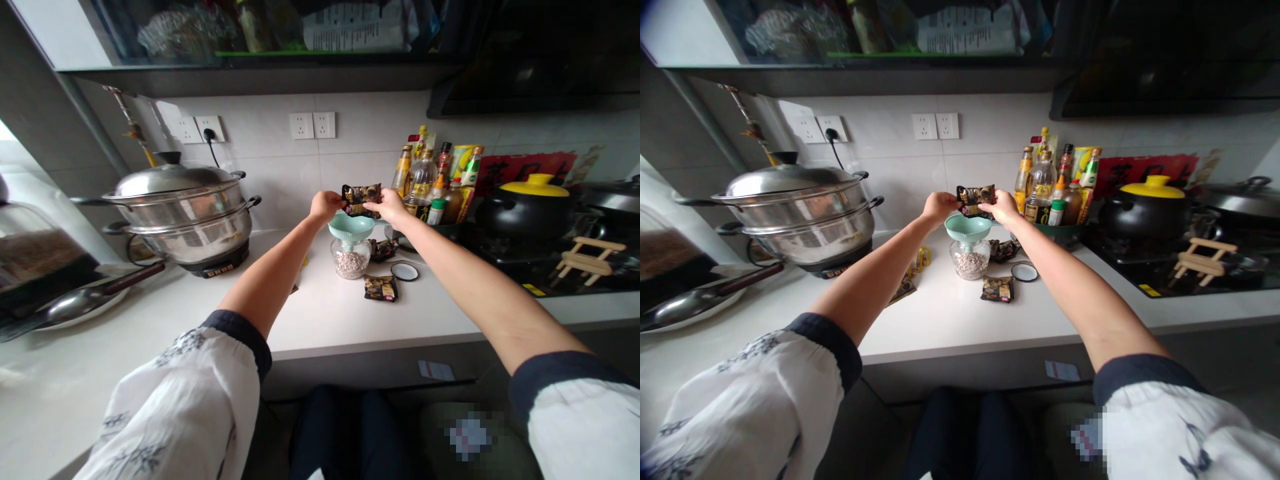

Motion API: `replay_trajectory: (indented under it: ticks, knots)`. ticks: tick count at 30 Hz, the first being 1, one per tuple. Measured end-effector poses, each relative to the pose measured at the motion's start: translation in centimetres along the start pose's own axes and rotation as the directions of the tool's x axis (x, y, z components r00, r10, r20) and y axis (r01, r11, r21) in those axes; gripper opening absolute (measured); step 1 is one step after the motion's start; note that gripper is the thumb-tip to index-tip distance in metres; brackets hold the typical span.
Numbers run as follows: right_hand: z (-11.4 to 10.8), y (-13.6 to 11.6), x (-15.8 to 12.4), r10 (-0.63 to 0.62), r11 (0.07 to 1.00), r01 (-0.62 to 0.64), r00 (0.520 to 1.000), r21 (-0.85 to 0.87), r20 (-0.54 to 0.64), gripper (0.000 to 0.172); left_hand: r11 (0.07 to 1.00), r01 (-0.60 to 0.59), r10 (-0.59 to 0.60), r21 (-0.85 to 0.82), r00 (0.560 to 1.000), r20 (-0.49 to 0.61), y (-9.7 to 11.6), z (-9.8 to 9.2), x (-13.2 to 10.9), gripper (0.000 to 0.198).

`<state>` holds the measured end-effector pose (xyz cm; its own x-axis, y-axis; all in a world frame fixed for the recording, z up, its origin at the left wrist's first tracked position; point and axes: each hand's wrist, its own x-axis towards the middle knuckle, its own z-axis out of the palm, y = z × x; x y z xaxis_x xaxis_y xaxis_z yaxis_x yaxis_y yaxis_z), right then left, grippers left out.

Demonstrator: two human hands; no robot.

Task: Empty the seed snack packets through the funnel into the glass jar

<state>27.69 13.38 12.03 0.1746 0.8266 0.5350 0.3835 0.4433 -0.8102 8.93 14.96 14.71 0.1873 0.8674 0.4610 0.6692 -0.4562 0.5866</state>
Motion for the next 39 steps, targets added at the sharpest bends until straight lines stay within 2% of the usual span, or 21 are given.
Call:
replay_trajectory:
  ticks: [5, 10, 18, 24, 29, 32, 34, 37, 39]
  knots:
    - [0.4, -0.2, 0.1, -0.037, 0.988, 0.034, 0.999, -0.148, -0.021, 0.025, 0.999, -0.036, 0.036, 0.009, 0.999, 0.023, 0.5, 0.4, 0.0, 0.024]
    - [0.5, -0.7, 0.3, -0.087, 0.964, 0.087, 0.996, -0.250, 0.009, 0.022, 0.999, 0.003, -0.005, 0.034, 0.999, 0.047, 0.6, 0.4, -0.3, 0.025]
    - [-1.1, -0.4, 1.4, -0.075, 0.956, 0.085, 0.996, -0.281, 0.048, 0.025, 0.994, 0.100, -0.101, -0.040, 0.995, -0.006, -1.2, 0.4, 0.0, 0.029]
    - [-0.7, -0.8, 1.1, -0.139, 0.942, 0.149, 0.989, -0.299, 0.055, 0.023, 0.994, 0.081, -0.081, -0.067, 0.997, 0.005, -0.4, 0.9, -0.4, 0.025]
    - [-0.5, -1.9, 0.5, -0.169, 0.904, 0.178, 0.984, -0.388, 0.058, 0.018, 0.997, 0.069, -0.069, -0.030, 0.998, 0.014, -0.2, 0.8, -0.5, 0.024]
    - [-0.9, -2.4, 0.3, -0.139, 0.904, 0.153, 0.988, -0.399, 0.064, 0.018, 0.996, 0.079, -0.079, -0.044, 0.997, 0.009, -0.9, 0.5, -0.3, 0.025]
    - [-1.1, -2.8, 0.0, -0.081, 0.934, 0.098, 0.995, -0.344, 0.064, 0.017, 0.994, 0.092, -0.091, -0.058, 0.996, 0.006, -1.1, 0.5, -0.3, 0.026]
    - [-1.0, -3.5, -0.6, 0.011, 0.964, 0.014, 0.996, -0.267, 0.092, 0.019, 0.994, 0.082, -0.082, -0.072, 0.997, 0.001, -0.8, 0.6, -0.3, 0.026]
    - [-0.7, -4.1, -1.0, 0.042, 0.957, -0.006, 0.992, -0.289, 0.118, 0.022, 0.994, 0.063, -0.063, -0.092, 0.998, 0.000, -0.3, 0.7, -0.5, 0.024]
